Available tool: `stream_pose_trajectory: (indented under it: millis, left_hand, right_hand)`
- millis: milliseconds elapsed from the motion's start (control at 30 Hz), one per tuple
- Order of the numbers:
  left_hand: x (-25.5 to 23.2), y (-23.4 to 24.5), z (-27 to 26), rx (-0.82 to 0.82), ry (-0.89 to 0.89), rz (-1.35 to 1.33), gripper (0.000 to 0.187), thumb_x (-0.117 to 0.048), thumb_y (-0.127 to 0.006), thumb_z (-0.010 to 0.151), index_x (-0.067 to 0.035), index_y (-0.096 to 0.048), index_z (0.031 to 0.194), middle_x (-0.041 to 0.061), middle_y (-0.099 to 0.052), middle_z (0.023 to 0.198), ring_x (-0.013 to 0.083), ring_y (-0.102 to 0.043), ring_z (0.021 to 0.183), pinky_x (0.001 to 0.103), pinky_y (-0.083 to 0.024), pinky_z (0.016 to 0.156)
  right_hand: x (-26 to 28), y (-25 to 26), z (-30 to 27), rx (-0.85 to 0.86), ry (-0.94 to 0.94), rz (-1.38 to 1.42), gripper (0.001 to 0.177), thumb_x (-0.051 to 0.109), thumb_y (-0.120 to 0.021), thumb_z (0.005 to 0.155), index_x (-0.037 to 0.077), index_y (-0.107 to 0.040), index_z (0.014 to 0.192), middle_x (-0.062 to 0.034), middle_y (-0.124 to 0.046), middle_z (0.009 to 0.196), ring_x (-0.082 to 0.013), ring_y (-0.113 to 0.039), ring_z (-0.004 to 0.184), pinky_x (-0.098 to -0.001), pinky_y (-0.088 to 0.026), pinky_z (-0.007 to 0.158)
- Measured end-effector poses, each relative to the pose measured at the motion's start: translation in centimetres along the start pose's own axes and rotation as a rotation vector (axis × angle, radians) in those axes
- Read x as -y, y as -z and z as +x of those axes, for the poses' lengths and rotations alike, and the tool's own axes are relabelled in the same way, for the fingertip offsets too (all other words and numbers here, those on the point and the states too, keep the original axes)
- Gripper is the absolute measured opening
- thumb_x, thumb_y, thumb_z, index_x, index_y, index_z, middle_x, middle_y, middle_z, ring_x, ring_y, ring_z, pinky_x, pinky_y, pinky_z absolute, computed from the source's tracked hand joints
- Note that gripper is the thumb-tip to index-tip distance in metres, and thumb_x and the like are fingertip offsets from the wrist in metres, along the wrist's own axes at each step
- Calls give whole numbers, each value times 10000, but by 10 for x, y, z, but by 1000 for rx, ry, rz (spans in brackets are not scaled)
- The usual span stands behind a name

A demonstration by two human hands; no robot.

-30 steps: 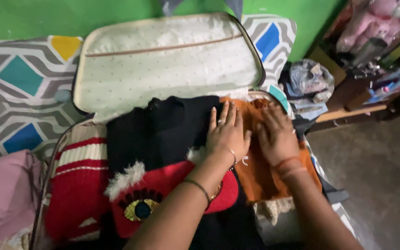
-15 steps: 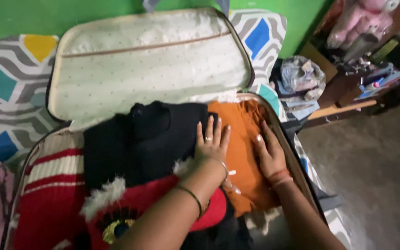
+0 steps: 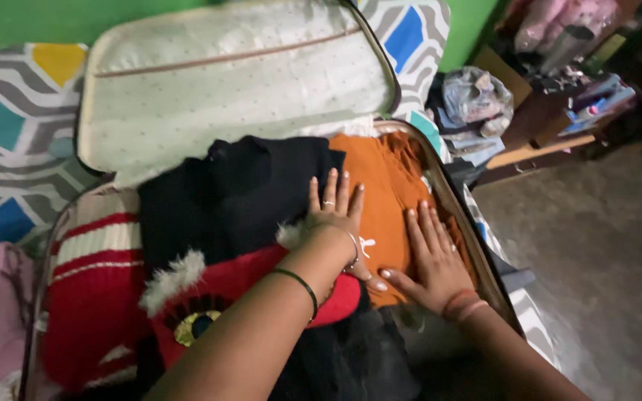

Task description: The person packs a suitcase by placing clothes inside, closing the suitcase, and then moving it to an open wardrobe.

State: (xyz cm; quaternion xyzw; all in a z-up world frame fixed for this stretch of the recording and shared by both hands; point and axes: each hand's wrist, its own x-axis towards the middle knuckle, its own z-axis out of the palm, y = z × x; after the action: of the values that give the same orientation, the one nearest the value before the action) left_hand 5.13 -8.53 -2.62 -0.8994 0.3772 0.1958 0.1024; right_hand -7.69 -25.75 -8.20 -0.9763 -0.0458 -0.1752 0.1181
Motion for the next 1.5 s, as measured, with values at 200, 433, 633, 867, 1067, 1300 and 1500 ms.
stream_pose_trajectory:
  millis: [200, 433, 633, 867, 1067, 1300, 1500]
  left_hand:
    - [-16, -21, 6, -299, 107, 85, 1476, -831, -768, 596, -122, 52, 1597, 272, 161, 1669, 489, 187, 1525, 748, 118, 1138]
    - [-11, -18, -35, -419, 26, 71, 1549, -786, -850, 510, -23, -104, 1633, 309, -59, 1679, 444, 25, 1554, 651, 51, 1186]
    - [-20, -24, -49, -377, 58, 126, 1528, -830, -799, 520, -13, -110, 1612, 273, -78, 1671, 411, 23, 1552, 672, 51, 1177]
    - [-18, -25, -50, -407, 21, 3, 1504, -828, -804, 540, 3, -146, 1608, 277, -85, 1683, 403, 24, 1556, 660, 53, 1186]
    - [3, -21, -60, -902, -63, -103, 1230, -698, -773, 682, -30, -275, 1587, 149, -217, 1704, 309, -112, 1607, 596, -62, 1287]
    - [60, 6, -114, -1050, 120, -211, 1151, -639, -753, 754, -31, -272, 1604, 148, -208, 1698, 326, -104, 1600, 601, -65, 1291]
    - [133, -22, -187, -1005, 319, -262, 1122, -631, -731, 798, 3, -229, 1577, 189, -140, 1686, 390, -46, 1568, 660, -38, 1229]
  right_hand:
    - [6, -14, -6, 2, -66, -110, 1138, 684, -632, 793, -16, -207, 1583, -281, -159, 1649, -420, -142, 1537, -499, -157, 1224]
    - [1, -22, -7, -16, -78, -155, 1115, 705, -596, 799, -2, -235, 1581, -278, -169, 1655, -434, -143, 1544, -502, -160, 1218]
    - [-5, -29, -30, -12, -97, -258, 1040, 691, -529, 853, 16, -235, 1588, -287, -167, 1654, -445, -146, 1538, -528, -129, 1238]
    - [-35, -44, -27, 53, -82, -231, 1058, 704, -518, 832, 10, -211, 1570, -310, -139, 1630, -463, -128, 1496, -523, -115, 1188]
    - [-17, -19, 16, 94, -229, -8, 945, 616, -538, 922, 117, -184, 1642, -243, -137, 1683, -427, -134, 1583, -557, -103, 1254]
    - [71, 18, 75, -140, -41, 79, 893, 431, -678, 939, 43, -274, 1634, -308, -180, 1695, -498, -209, 1548, -583, -236, 1217]
    - [163, 23, 103, -168, 158, 197, 870, 412, -703, 972, 20, -294, 1632, -351, -180, 1683, -516, -234, 1563, -533, -269, 1251]
